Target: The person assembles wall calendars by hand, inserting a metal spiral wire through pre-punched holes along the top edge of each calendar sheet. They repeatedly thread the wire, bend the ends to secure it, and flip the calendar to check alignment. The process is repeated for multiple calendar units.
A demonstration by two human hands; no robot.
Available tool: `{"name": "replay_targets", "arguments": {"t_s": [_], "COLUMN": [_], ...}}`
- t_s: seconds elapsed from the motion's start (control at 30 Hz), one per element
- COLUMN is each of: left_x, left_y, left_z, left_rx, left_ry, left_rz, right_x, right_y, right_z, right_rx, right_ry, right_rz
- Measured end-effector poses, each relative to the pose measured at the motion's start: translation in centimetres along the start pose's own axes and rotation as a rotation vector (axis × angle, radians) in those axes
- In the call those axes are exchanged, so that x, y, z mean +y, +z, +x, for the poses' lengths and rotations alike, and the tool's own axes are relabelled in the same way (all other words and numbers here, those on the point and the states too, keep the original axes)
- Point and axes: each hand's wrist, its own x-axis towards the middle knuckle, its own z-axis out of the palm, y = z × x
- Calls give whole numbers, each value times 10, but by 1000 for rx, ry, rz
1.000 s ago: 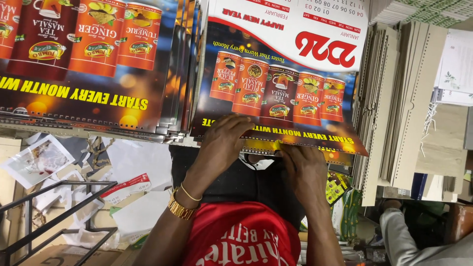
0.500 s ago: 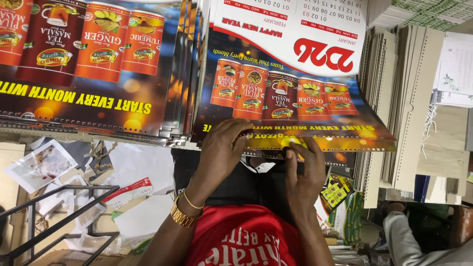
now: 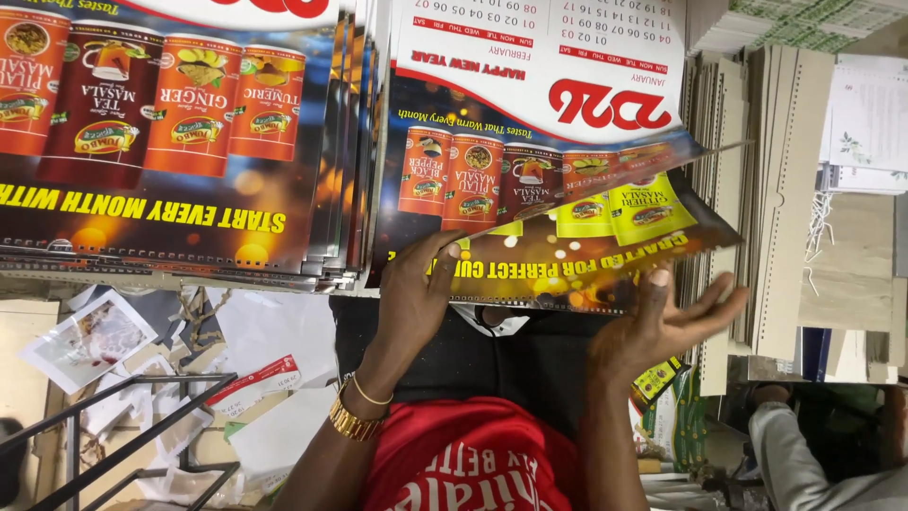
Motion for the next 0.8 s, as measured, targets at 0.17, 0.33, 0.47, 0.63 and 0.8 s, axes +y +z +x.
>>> {"name": "replay_targets", "arguments": {"t_s": [0.17, 0.33, 0.47, 0.63, 0.8], "left_x": [5, 13, 13, 17, 12], "left_y": [0, -4, -2, -3, -5], "left_z": [-2, -3, -3, -2, -5], "left_rx": [4, -9, -14, -3, -1], "left_ry": [-4, -17, -25, -63, -18], "left_rz": [-76, -82, -73, -99, -122], "right_x": [2, 53, 44, 62, -51], "right_y": [14, -17, 0, -55, -19], "right_z": [-20, -34, -34, -28, -16], "right_rx": [-268, -309, -202, -352, -482], "right_ry": [449, 599, 728, 555, 321], "right_rz": [43, -148, -181, -544, -665]}}
